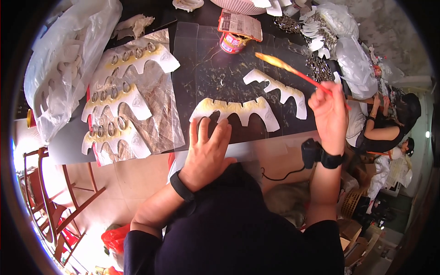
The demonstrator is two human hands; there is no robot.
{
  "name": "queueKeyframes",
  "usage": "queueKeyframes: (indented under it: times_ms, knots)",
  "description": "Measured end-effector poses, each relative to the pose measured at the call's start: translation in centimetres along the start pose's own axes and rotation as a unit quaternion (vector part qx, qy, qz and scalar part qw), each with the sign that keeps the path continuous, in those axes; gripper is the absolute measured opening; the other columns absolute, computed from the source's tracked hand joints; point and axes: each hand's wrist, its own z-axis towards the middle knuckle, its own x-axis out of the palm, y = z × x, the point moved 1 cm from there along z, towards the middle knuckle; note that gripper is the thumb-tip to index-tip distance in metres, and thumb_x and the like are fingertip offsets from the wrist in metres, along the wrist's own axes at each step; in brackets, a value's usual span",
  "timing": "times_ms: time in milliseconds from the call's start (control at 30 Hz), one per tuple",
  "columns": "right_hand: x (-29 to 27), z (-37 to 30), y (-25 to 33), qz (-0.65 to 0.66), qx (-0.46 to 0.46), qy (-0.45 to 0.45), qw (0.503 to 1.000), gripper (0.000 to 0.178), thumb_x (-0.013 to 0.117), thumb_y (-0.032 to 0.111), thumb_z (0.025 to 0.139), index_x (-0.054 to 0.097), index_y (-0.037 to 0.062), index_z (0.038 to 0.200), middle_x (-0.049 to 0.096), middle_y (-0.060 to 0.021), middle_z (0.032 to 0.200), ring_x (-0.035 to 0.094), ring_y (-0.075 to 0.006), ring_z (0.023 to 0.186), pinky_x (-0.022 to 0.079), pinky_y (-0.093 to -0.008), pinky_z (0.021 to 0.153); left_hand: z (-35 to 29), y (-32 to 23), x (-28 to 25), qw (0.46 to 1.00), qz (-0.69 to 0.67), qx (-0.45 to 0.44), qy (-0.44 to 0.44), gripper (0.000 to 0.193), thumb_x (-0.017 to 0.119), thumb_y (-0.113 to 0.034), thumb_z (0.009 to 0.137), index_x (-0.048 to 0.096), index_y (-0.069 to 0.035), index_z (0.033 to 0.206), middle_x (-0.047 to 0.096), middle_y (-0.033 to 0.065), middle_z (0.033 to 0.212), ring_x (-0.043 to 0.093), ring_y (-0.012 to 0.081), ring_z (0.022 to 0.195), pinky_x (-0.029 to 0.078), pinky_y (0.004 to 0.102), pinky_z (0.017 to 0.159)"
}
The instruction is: Applying glue with a brush to white shoe component cutouts on a work table.
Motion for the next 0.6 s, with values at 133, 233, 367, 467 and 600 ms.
queueKeyframes:
  times_ms: [133,233,367,467,600]
  knots:
    - [3.2,3.6,0.2,-0.076,-0.034,0.03,0.996,0.027,0.046,0.026,0.093,0.058,0.0026,0.095,0.056,-0.0045,0.074,0.054,-0.012,0.066,0.043,-0.0257,0.06,-0.2,0.0,-0.1,1.0,0.0,-0.001,-0.004,0.073,0.075,-0.034,0.058,0.048,-0.001,0.117,0.038,0.0097,0.126,0.033,0.0361,0.114,0.021,0.0551,0.101]
    - [3.8,5.7,-0.1,-0.101,-0.024,0.018,0.994,0.029,0.048,0.029,0.092,0.057,0.0013,0.094,0.057,-0.0044,0.072,0.054,-0.0115,0.063,0.044,-0.0247,0.06,-0.2,0.1,-0.2,1.0,0.006,-0.001,-0.002,0.073,0.074,-0.035,0.059,0.048,-0.001,0.117,0.038,0.0097,0.127,0.033,0.0361,0.115,0.021,0.0556,0.101]
    - [4.4,6.9,-0.3,-0.137,0.003,0.007,0.991,0.032,0.05,0.032,0.091,0.057,0.0006,0.093,0.058,-0.0044,0.071,0.055,-0.0112,0.062,0.045,-0.0238,0.06,-0.1,0.3,-0.2,1.0,0.007,0.001,0.0,0.073,0.074,-0.036,0.059,0.048,-0.001,0.118,0.038,0.0101,0.126,0.033,0.0362,0.114,0.021,0.0558,0.1]
    - [5.0,7.6,-0.1,-0.162,0.007,0.013,0.987,0.031,0.05,0.031,0.091,0.058,0.0011,0.092,0.058,-0.0033,0.07,0.055,-0.0105,0.061,0.044,-0.023,0.059,-0.2,0.2,-0.1,1.0,0.007,0.006,-0.008,0.074,0.074,-0.037,0.059,0.047,0.0,0.118,0.038,0.0105,0.126,0.033,0.0363,0.113,0.021,0.0557,0.1]
    - [6.3,7.9,0.5,-0.258,-0.026,0.04,0.965,0.029,0.051,0.031,0.09,0.059,0.0026,0.09,0.057,-0.0014,0.069,0.054,-0.0082,0.059,0.043,-0.0205,0.055,0.1,0.0,-0.1,1.0,0.007,0.012,-0.005,0.075,0.074,-0.036,0.059,0.047,0.0,0.119,0.038,0.0106,0.126,0.033,0.0364,0.113,0.022,0.0556,0.1]
